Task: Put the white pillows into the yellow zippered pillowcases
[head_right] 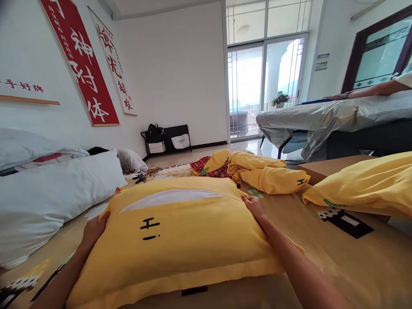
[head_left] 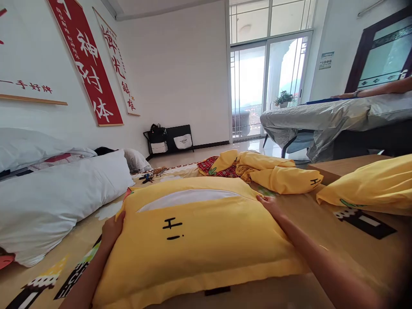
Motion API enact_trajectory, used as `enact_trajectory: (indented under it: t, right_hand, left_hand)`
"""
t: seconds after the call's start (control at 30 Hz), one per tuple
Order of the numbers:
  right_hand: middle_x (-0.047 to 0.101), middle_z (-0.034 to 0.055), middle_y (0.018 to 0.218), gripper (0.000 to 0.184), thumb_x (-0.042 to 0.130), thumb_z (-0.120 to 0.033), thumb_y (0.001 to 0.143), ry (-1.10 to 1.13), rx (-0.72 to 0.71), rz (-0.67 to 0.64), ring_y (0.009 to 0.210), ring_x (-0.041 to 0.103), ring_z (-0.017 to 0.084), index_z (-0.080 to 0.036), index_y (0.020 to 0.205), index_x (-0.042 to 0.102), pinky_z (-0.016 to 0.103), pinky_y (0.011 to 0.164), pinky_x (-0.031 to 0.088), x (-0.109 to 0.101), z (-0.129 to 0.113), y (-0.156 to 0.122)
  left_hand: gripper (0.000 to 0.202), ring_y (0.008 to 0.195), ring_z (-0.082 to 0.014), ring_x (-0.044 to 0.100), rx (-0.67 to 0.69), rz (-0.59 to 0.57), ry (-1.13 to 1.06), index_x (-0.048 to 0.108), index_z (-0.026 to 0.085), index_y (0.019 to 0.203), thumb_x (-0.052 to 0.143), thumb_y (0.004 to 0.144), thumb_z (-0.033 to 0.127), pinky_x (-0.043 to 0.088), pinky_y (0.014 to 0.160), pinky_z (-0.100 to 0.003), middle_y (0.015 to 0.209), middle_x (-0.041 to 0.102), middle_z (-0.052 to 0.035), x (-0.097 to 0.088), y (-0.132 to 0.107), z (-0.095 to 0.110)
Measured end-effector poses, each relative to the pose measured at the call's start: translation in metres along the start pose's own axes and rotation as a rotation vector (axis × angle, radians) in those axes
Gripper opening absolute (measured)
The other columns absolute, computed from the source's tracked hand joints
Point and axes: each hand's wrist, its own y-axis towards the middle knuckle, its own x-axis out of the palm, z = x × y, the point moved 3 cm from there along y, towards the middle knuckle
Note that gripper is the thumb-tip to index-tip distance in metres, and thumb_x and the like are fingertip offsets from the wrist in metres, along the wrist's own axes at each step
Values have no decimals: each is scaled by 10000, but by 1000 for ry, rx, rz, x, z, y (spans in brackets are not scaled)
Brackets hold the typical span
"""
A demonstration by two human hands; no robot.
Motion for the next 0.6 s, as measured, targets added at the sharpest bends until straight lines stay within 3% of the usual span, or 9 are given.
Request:
enact_trajectory:
  t: [0.1, 0.17, 0.27, 0.4, 0.47, 0.53, 0.6]
  right_hand:
    - [696, 128, 714, 407, 402, -426, 844, -44, 14, -17, 703, 624, 250, -172, 631, 638, 317, 619, 425, -34, 15, 2]
    - [718, 156, 854, 396, 417, -434, 850, -78, -13, -28, 798, 636, 267, -164, 708, 670, 322, 674, 426, -51, 24, -3]
    - [707, 182, 1011, 428, 381, -442, 895, -186, -12, -66, 902, 638, 290, -165, 828, 700, 335, 714, 423, -54, 36, -22]
    - [720, 149, 961, 422, 354, -394, 918, -289, 53, -176, 901, 653, 303, -188, 812, 707, 335, 670, 430, -30, 52, -50]
    - [719, 129, 962, 434, 340, -424, 928, -321, 79, -203, 920, 651, 313, -209, 861, 712, 344, 659, 435, -27, 59, -53]
    - [710, 127, 958, 439, 346, -471, 926, -393, 118, -203, 913, 646, 327, -215, 905, 702, 368, 666, 445, -34, 62, -50]
    - [692, 147, 974, 376, 405, -439, 902, -478, 103, -110, 900, 638, 333, -186, 917, 683, 397, 695, 458, -48, 53, -46]
  left_hand:
    - [500, 710, -234, 571, 106, 70, 67, 537, 197, 649, 288, 847, 583, 403, 620, -292, 649, 624, -79, -26, 5, 0]
    - [518, 689, -220, 564, 132, 61, 91, 546, 197, 643, 287, 849, 595, 396, 615, -281, 617, 610, -59, -28, 6, -1]
    - [502, 737, -242, 595, 103, -5, 98, 589, 190, 675, 305, 859, 560, 409, 637, -292, 678, 650, -82, -2, -2, -9]
    - [507, 783, -267, 633, 91, -158, 125, 608, 189, 684, 266, 892, 500, 434, 666, -311, 762, 689, -127, 49, -18, -24]
    - [516, 805, -279, 640, 94, -203, 211, 607, 188, 724, 232, 906, 492, 448, 688, -329, 793, 690, -134, 57, -20, -29]
    - [451, 860, -292, 633, 157, -142, 299, 612, 180, 815, 278, 893, 472, 462, 752, -362, 862, 689, -139, 47, -19, -24]
    - [375, 981, -293, 602, 288, 0, 279, 608, 173, 938, 339, 867, 425, 451, 874, -394, 996, 676, -144, 26, -24, -9]
